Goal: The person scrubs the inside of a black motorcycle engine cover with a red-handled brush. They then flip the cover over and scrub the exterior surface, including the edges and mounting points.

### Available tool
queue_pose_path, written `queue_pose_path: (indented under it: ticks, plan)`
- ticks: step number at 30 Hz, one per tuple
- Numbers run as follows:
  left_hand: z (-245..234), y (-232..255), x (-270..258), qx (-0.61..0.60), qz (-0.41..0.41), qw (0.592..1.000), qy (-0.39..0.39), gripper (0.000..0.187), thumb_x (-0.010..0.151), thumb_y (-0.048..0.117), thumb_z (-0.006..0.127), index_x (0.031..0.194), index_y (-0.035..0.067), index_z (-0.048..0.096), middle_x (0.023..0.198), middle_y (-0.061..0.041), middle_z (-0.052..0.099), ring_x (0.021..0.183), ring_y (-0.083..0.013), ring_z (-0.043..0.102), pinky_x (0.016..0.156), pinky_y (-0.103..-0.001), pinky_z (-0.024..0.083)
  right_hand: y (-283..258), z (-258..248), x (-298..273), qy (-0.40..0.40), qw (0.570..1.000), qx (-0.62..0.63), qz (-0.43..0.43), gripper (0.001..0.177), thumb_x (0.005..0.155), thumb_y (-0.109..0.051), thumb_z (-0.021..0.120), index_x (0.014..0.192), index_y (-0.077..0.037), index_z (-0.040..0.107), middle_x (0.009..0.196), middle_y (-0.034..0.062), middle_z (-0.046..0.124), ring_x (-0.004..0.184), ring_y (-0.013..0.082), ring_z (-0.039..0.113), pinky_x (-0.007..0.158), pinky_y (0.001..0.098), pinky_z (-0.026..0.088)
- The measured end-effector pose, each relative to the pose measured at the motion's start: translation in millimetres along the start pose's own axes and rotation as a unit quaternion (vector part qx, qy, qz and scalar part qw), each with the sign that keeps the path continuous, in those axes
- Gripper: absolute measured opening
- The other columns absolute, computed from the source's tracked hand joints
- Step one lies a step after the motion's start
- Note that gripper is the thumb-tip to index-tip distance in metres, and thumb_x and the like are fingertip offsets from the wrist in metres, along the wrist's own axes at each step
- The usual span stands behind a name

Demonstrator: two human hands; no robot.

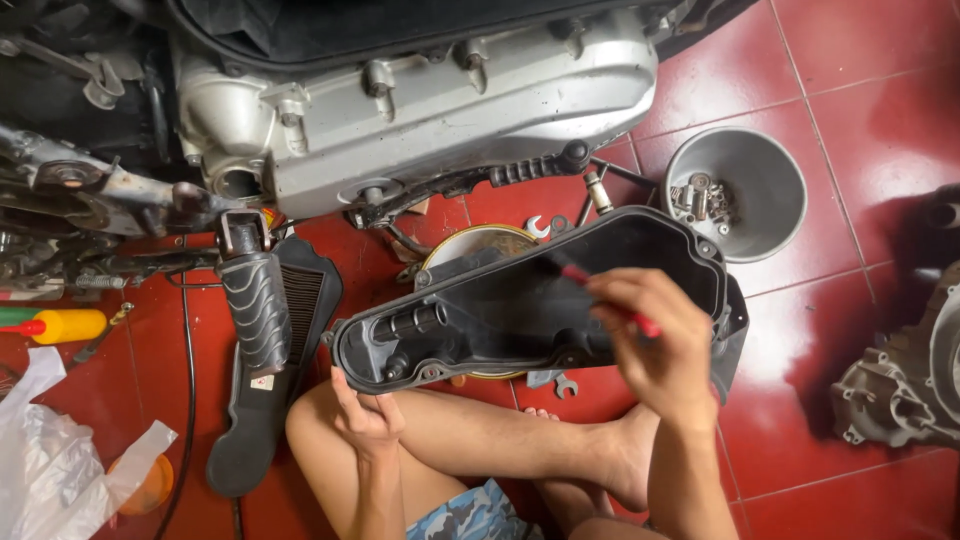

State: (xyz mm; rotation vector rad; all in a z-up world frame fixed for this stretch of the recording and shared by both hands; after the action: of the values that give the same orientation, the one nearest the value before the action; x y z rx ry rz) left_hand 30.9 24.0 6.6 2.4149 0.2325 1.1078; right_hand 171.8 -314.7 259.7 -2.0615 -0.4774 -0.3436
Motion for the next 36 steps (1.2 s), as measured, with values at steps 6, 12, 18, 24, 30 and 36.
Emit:
queue_pose_path:
  ticks: [6,12,18,24,30,36]
  plan:
    - [0,1,1,0.014,0.000,1.000,-0.008,0.063,0.094,0.020,0.054,0.147,-0.013,0.043,0.072,-0.013,0.064,0.055,-0.0304,0.061,0.048,-0.037,0.048,7,-26,-19,0.159,0.987,-0.014,0.011,0.011,0.106,-0.006,0.063,0.104,0.004,0.061,0.099,0.0205,0.067,0.093,0.0325,0.067,0.088,0.0380,0.051]
    - [0,-2,0,-0.004,0.001,1.000,-0.010,0.063,0.100,0.025,0.054,0.150,-0.011,0.041,0.057,-0.003,0.054,0.053,-0.0278,0.059,0.049,-0.036,0.048,-1,0,1,-0.023,0.999,0.015,0.018,0.010,0.098,-0.004,0.064,0.105,0.000,0.070,0.103,0.0143,0.069,0.093,0.0248,0.069,0.085,0.0315,0.053]
    - [7,-20,-12,-0.019,0.058,0.996,0.064,0.059,0.089,0.019,0.063,0.131,-0.022,0.059,0.074,-0.022,0.069,0.058,-0.0372,0.066,0.065,-0.040,0.057,23,-27,-19,0.159,0.987,-0.013,-0.035,0.002,0.098,0.009,0.072,0.099,0.008,0.071,0.094,0.0220,0.068,0.090,0.0386,0.071,0.088,0.0439,0.053]
    - [2,-12,-4,-0.011,0.029,0.998,0.061,0.061,0.087,0.019,0.065,0.133,-0.021,0.060,0.078,-0.021,0.072,0.062,-0.0361,0.069,0.065,-0.039,0.058,-4,16,1,-0.017,0.996,0.073,-0.041,0.009,0.091,-0.001,0.069,0.089,-0.004,0.077,0.088,0.0142,0.071,0.078,0.0344,0.073,0.074,0.0422,0.057]
    - [1,-4,-2,-0.007,0.002,1.000,-0.001,0.058,0.097,0.012,0.055,0.149,-0.010,0.042,0.077,-0.017,0.066,0.055,-0.0326,0.061,0.047,-0.038,0.046,1,-24,-10,0.118,0.992,-0.043,-0.013,0.009,0.101,0.013,0.061,0.102,0.006,0.064,0.102,0.0224,0.065,0.094,0.0330,0.068,0.085,0.0365,0.053]
    - [-1,5,5,-0.007,-0.013,1.000,0.017,0.058,0.095,0.008,0.057,0.148,-0.011,0.045,0.079,-0.019,0.068,0.055,-0.0319,0.062,0.047,-0.039,0.047,1,-8,-3,-0.010,1.000,-0.006,-0.004,0.012,0.097,0.006,0.063,0.103,0.000,0.071,0.102,0.0150,0.066,0.093,0.0263,0.068,0.084,0.0318,0.055]
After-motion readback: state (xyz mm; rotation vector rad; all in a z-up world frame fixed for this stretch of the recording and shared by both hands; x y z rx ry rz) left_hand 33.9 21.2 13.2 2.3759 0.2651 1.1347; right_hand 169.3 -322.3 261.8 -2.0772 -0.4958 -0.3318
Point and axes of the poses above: each hand's wrist, its own x-axis towards the middle knuckle, its own z-axis out of the palm, y = z × x, the point moved 5 cm from there along x, towards the middle knuckle
